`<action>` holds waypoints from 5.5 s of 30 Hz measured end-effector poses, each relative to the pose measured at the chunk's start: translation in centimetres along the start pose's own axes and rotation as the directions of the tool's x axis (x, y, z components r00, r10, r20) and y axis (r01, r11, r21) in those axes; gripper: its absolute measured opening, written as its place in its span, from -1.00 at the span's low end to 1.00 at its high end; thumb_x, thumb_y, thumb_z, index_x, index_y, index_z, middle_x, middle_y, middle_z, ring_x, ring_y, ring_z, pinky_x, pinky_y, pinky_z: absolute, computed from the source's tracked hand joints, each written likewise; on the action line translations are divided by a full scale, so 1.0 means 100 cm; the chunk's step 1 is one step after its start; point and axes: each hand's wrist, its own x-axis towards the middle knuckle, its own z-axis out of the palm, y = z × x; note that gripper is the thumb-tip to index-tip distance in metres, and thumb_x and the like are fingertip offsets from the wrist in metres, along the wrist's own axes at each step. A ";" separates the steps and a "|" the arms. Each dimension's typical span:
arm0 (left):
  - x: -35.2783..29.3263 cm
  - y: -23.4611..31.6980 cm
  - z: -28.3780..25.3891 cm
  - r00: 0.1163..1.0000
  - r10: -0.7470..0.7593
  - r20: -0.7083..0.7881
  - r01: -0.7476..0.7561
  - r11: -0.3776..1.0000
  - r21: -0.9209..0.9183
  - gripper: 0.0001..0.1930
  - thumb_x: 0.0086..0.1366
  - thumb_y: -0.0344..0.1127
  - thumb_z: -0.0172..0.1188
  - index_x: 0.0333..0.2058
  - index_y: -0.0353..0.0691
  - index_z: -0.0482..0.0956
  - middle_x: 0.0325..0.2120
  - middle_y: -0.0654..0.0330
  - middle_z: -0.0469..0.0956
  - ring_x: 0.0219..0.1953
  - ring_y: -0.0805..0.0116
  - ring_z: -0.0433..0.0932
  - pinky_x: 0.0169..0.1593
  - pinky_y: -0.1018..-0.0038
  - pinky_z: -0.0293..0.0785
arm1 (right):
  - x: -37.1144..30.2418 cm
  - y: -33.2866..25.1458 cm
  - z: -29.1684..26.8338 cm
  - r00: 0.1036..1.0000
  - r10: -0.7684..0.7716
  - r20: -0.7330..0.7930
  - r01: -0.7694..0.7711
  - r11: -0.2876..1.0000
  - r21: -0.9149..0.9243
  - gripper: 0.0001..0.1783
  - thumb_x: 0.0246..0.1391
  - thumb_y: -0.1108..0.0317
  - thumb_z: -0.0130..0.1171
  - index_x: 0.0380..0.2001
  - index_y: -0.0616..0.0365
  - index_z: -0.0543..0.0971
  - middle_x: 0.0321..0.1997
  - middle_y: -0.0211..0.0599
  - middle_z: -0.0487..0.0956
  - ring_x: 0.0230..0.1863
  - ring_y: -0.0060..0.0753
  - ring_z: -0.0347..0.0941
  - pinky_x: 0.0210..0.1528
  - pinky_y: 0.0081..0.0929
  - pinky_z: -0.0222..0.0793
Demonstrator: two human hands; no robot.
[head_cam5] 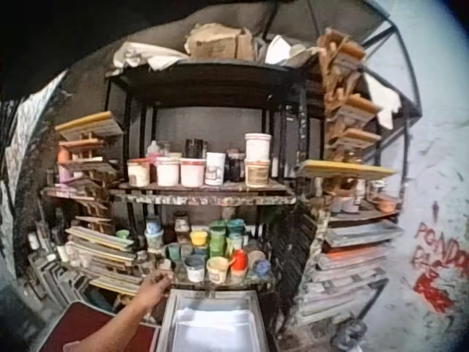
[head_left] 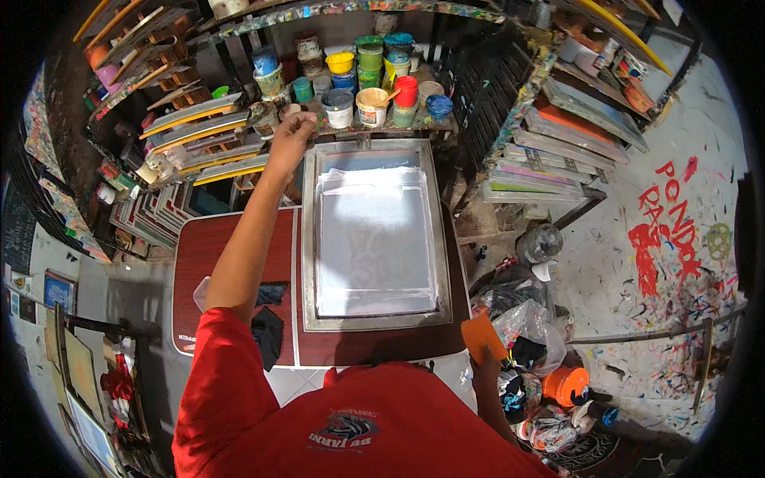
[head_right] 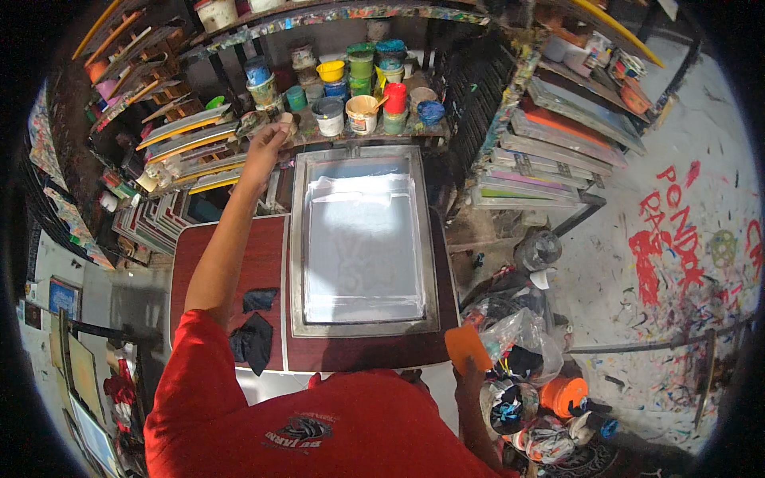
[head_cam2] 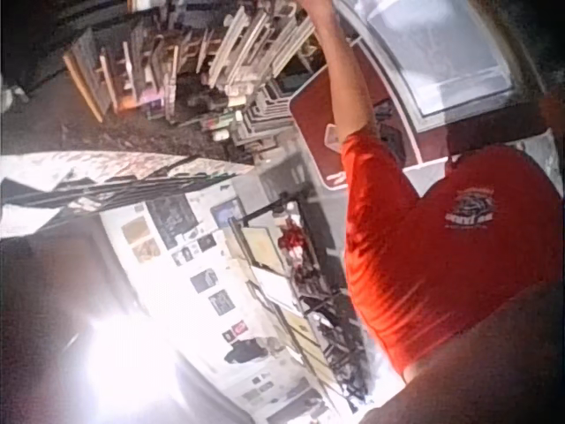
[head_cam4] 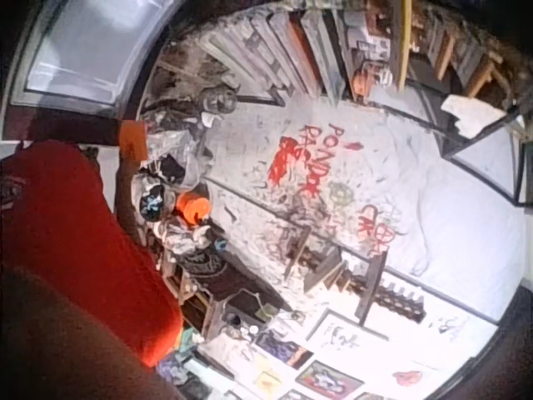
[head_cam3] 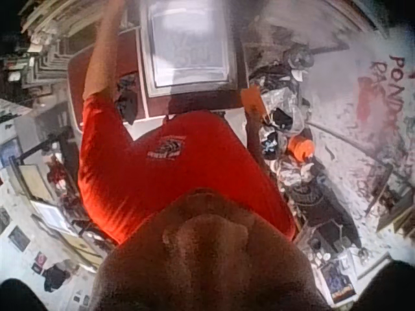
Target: The person selects a screen printing frame from a stack, places it on a table, and then applies white ink to the mesh using a hand-held scraper.
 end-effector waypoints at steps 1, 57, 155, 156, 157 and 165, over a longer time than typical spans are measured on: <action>0.008 -0.005 -0.006 1.000 -0.003 0.002 0.003 1.000 0.015 -0.80 0.22 -0.23 0.10 -0.26 -0.20 0.50 -0.46 0.36 0.43 -0.40 0.58 0.38 -0.36 0.62 0.29 | -0.002 0.012 0.002 0.999 0.035 -0.041 -0.034 0.999 0.037 -0.54 0.06 0.12 0.08 -0.03 0.10 0.31 -0.11 -0.30 0.38 -0.14 -0.36 0.37 -0.17 -0.39 0.35; 0.575 0.078 0.132 0.818 0.568 -0.091 -0.385 0.659 0.646 -0.34 -0.12 -0.12 0.40 -0.12 -0.47 0.39 -0.23 0.05 0.52 -0.29 0.33 0.51 -0.19 0.39 0.43 | 0.241 -0.046 0.062 0.866 0.456 -0.206 -0.404 0.880 0.250 -0.48 0.06 0.11 0.10 0.01 0.17 0.31 -0.07 -0.27 0.41 -0.10 -0.38 0.37 -0.12 -0.41 0.32; -0.570 -0.077 -0.023 0.608 -0.177 -0.774 0.544 0.803 0.244 -0.32 0.05 -0.41 0.29 0.08 -0.32 0.08 -0.05 0.03 0.30 -0.01 0.28 0.32 0.08 0.40 0.21 | 0.167 0.016 0.145 0.850 -0.117 0.514 0.482 0.567 -0.668 -0.71 0.01 0.32 -0.02 -0.24 0.28 0.50 -0.38 0.12 0.53 -0.27 0.11 0.48 -0.20 -0.10 0.40; -0.568 -0.079 -0.024 0.614 -0.184 -0.768 0.543 0.804 0.242 -0.29 0.02 -0.43 0.30 0.09 -0.32 0.07 -0.03 0.03 0.28 0.01 0.27 0.31 0.09 0.39 0.20 | 0.167 0.013 0.149 0.853 -0.105 0.511 0.478 0.551 -0.684 -0.70 0.01 0.31 -0.02 -0.23 0.27 0.49 -0.39 0.12 0.53 -0.28 0.09 0.48 -0.21 -0.11 0.41; -0.566 -0.082 -0.025 0.621 -0.191 -0.761 0.542 0.805 0.240 -0.27 -0.01 -0.45 0.31 0.10 -0.32 0.06 -0.01 0.03 0.26 0.03 0.25 0.30 0.10 0.38 0.20 | 0.166 0.011 0.152 0.857 -0.093 0.507 0.473 0.535 -0.701 -0.70 0.01 0.31 -0.02 -0.22 0.27 0.49 -0.40 0.13 0.53 -0.29 0.08 0.49 -0.22 -0.11 0.41; -0.522 -0.109 -0.051 0.694 -0.249 -0.676 0.524 0.818 0.236 -0.20 -0.09 -0.51 0.34 0.10 -0.32 0.04 0.01 0.03 0.23 0.05 0.24 0.28 0.12 0.36 0.18 | 0.164 0.024 0.183 0.840 -0.122 0.528 0.512 0.502 -0.697 -0.67 0.03 0.30 -0.09 -0.17 0.23 0.50 -0.32 0.09 0.54 -0.25 0.04 0.50 -0.20 -0.12 0.41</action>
